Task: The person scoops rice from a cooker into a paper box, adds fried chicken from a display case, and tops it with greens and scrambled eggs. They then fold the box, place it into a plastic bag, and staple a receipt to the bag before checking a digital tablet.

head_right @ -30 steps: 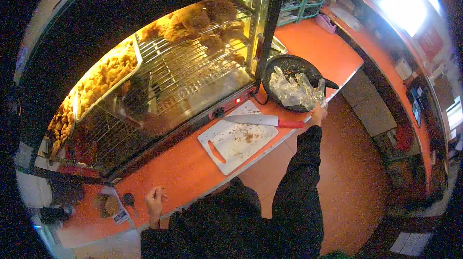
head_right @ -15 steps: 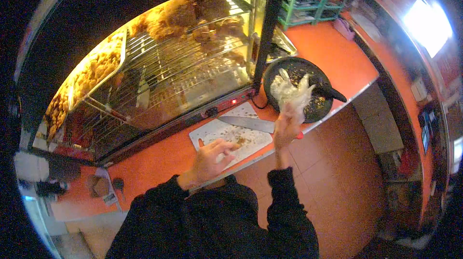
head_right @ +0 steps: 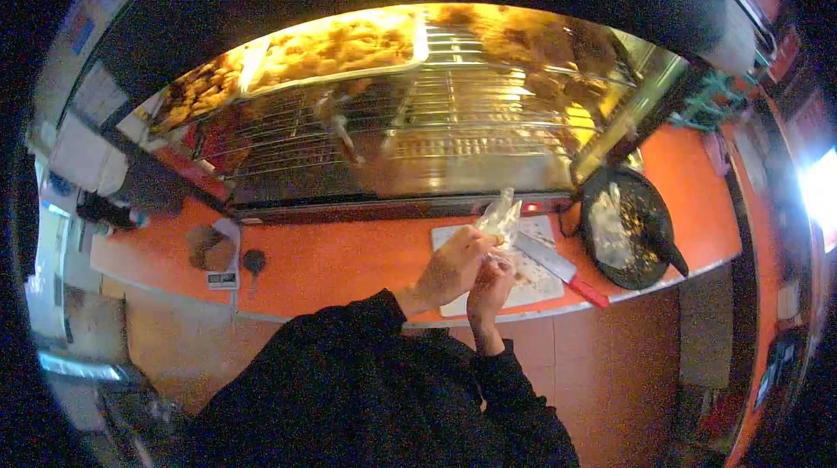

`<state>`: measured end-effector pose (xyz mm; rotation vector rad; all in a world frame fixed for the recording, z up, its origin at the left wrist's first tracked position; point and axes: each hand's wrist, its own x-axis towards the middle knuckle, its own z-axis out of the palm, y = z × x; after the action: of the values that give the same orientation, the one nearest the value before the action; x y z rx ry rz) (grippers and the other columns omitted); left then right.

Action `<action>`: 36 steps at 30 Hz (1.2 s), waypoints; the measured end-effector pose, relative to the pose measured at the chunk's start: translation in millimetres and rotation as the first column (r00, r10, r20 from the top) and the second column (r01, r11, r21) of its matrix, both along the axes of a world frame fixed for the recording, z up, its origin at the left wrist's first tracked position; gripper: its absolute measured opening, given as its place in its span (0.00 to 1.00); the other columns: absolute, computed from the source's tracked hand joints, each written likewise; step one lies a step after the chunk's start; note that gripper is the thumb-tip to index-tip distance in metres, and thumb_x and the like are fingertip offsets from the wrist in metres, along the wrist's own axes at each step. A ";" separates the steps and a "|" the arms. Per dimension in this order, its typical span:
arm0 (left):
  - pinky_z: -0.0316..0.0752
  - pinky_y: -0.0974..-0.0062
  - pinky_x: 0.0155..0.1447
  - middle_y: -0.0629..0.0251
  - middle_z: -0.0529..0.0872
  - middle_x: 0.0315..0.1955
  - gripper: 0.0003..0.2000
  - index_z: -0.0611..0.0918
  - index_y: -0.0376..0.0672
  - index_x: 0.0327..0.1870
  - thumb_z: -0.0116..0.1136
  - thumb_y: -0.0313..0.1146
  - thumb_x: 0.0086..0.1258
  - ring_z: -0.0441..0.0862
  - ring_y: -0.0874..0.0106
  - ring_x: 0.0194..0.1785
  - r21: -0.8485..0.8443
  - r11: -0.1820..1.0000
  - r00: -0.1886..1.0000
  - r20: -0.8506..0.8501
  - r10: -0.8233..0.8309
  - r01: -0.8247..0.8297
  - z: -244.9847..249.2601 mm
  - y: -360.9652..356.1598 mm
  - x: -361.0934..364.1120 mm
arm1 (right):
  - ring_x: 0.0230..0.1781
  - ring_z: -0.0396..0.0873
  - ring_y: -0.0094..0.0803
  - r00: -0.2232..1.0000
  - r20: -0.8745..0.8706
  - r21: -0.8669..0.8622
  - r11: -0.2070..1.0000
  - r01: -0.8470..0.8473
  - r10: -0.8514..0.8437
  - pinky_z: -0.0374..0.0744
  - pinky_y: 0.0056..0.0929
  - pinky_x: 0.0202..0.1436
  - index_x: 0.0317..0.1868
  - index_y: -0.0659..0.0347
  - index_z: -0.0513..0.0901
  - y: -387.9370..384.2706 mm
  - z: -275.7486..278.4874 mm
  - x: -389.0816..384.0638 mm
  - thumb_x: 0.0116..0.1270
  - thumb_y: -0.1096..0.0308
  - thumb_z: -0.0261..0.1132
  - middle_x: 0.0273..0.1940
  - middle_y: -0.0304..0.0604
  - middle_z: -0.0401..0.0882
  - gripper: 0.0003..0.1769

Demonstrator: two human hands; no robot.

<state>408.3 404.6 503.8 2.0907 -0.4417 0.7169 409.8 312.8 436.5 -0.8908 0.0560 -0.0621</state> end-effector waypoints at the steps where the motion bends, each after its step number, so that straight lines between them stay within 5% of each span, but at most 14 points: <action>1: 0.71 0.66 0.36 0.57 0.72 0.30 0.14 0.72 0.43 0.42 0.51 0.23 0.52 0.73 0.58 0.35 0.032 0.999 0.999 -0.033 0.034 -0.033 -2.0 11.8 -8.7 | 0.37 0.71 0.27 0.989 0.137 -0.398 0.917 0.007 0.052 0.70 0.26 0.39 0.37 0.64 0.73 9.5 -3.5 -4.2 0.63 0.65 0.49 0.37 0.42 0.73 0.11; 3: 0.71 0.68 0.37 0.57 0.71 0.30 0.14 0.71 0.43 0.42 0.50 0.23 0.52 0.73 0.59 0.38 0.090 0.993 0.990 -0.104 0.091 -0.081 -7.9 35.5 -25.2 | 0.36 0.70 0.25 0.914 0.308 -0.915 0.345 0.208 0.266 0.70 0.22 0.38 0.40 0.65 0.71 28.9 9.0 -12.7 0.62 0.67 0.50 0.36 0.41 0.72 0.11; 4: 0.71 0.68 0.34 0.59 0.70 0.28 0.12 0.72 0.43 0.40 0.50 0.24 0.53 0.74 0.60 0.35 0.020 0.999 0.997 -0.071 0.038 -0.037 -8.2 45.6 -33.6 | 0.40 0.72 0.30 0.940 -0.021 -0.481 0.821 -0.307 0.339 0.71 0.25 0.43 0.45 0.63 0.69 44.5 18.2 -14.6 0.64 0.60 0.50 0.40 0.43 0.72 0.16; 6: 0.71 0.69 0.33 0.61 0.70 0.27 0.11 0.72 0.44 0.38 0.51 0.25 0.52 0.74 0.62 0.33 0.118 0.992 0.996 -0.058 0.061 -0.054 -12.7 68.9 -57.2 | 0.28 0.62 0.24 0.829 -0.401 0.037 0.910 -0.412 0.391 0.66 0.18 0.29 0.56 0.55 0.62 72.7 64.0 -24.0 0.60 0.78 0.46 0.51 0.43 0.65 0.23; 8: 0.71 0.69 0.31 0.64 0.70 0.25 0.09 0.73 0.44 0.34 0.52 0.24 0.51 0.75 0.64 0.30 0.187 0.972 0.990 0.026 0.141 -0.143 -9.9 90.9 -73.1 | 0.44 0.71 0.32 0.738 -0.172 0.427 0.724 -0.541 0.653 0.71 0.27 0.48 0.49 0.61 0.67 99.1 45.8 -27.2 0.65 0.50 0.47 0.44 0.43 0.71 0.23; 11: 0.71 0.71 0.29 0.64 0.70 0.23 0.09 0.72 0.44 0.32 0.53 0.23 0.49 0.75 0.65 0.28 0.025 0.994 0.992 0.064 0.106 -0.108 2.8 122.2 -94.1 | 0.47 0.69 0.33 0.739 -0.019 0.290 0.711 -0.640 0.673 0.70 0.29 0.52 0.53 0.60 0.64 134.4 55.0 -31.9 0.63 0.42 0.43 0.47 0.41 0.70 0.31; 17: 0.69 0.73 0.26 0.64 0.70 0.21 0.10 0.72 0.42 0.31 0.54 0.18 0.49 0.73 0.66 0.24 -0.181 0.979 0.981 0.150 0.122 -0.094 21.1 169.3 -126.8 | 0.55 0.61 0.33 0.473 0.524 0.389 0.295 -0.873 0.708 0.67 0.32 0.56 0.61 0.58 0.57 210.3 30.6 -1.2 0.64 0.45 0.45 0.59 0.44 0.60 0.32; 19: 0.69 0.73 0.26 0.63 0.71 0.22 0.10 0.72 0.42 0.31 0.55 0.18 0.50 0.73 0.65 0.24 -0.218 0.971 0.977 0.162 0.136 -0.099 18.3 184.2 -138.2 | 0.55 0.62 0.35 0.558 0.471 -0.207 0.700 -0.683 0.683 0.65 0.34 0.56 0.60 0.57 0.59 222.0 57.7 -8.8 0.63 0.46 0.46 0.59 0.45 0.60 0.30; 21: 0.69 0.73 0.27 0.63 0.72 0.24 0.10 0.72 0.42 0.32 0.56 0.19 0.50 0.73 0.65 0.25 -0.265 0.958 0.970 0.181 0.163 -0.112 22.5 198.5 -149.1 | 0.54 0.64 0.38 0.568 0.592 -0.573 0.794 -0.203 0.572 0.64 0.36 0.57 0.58 0.56 0.62 232.7 121.8 -38.1 0.63 0.46 0.46 0.58 0.48 0.62 0.29; 25: 0.71 0.73 0.33 0.61 0.75 0.28 0.10 0.73 0.42 0.35 0.57 0.21 0.52 0.76 0.63 0.30 -0.354 0.928 0.960 0.197 0.200 -0.121 53.4 227.3 -170.0 | 0.53 0.67 0.44 0.289 0.871 -0.449 0.406 0.796 0.397 0.61 0.39 0.58 0.55 0.55 0.69 267.3 218.9 -43.0 0.62 0.47 0.47 0.56 0.54 0.64 0.27; 27: 0.72 0.73 0.36 0.60 0.76 0.30 0.11 0.73 0.42 0.37 0.57 0.23 0.53 0.77 0.63 0.33 -0.330 0.935 0.970 0.157 0.186 -0.126 54.3 244.0 -182.6 | 0.49 0.69 0.47 0.393 0.836 -0.412 -0.034 0.911 0.383 0.63 0.39 0.56 0.52 0.53 0.72 283.3 233.3 -11.2 0.61 0.48 0.48 0.54 0.51 0.66 0.24; 29: 0.72 0.73 0.39 0.60 0.77 0.31 0.11 0.73 0.41 0.38 0.57 0.24 0.54 0.78 0.64 0.35 -0.248 0.959 0.983 0.081 0.165 -0.140 43.9 264.8 -202.1 | 0.46 0.70 0.43 0.546 0.662 -0.465 -0.290 0.836 0.514 0.64 0.38 0.55 0.49 0.52 0.73 288.2 252.8 2.4 0.60 0.51 0.49 0.52 0.45 0.69 0.21; 31: 0.72 0.73 0.39 0.60 0.77 0.33 0.10 0.73 0.40 0.38 0.57 0.25 0.54 0.78 0.64 0.36 -0.232 0.958 0.985 -0.053 0.162 -0.170 22.4 286.8 -225.6 | 0.45 0.72 0.40 0.481 0.520 -0.443 -0.259 0.858 0.706 0.66 0.39 0.53 0.46 0.54 0.74 277.2 204.9 118.2 0.57 0.49 0.52 0.47 0.44 0.74 0.22; 36: 0.72 0.74 0.40 0.61 0.79 0.34 0.10 0.74 0.37 0.37 0.56 0.26 0.55 0.78 0.69 0.35 -0.254 0.853 0.848 -0.414 0.330 -0.456 -30.4 338.4 -299.3 | 0.44 0.72 0.39 0.639 0.501 -0.625 -0.267 0.734 0.584 0.67 0.39 0.51 0.44 0.56 0.74 281.6 221.9 124.3 0.55 0.53 0.54 0.43 0.44 0.75 0.20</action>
<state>109.1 743.1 473.4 1.9288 0.3217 0.5747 534.1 594.5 658.4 -2.6807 -1.0586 -0.8770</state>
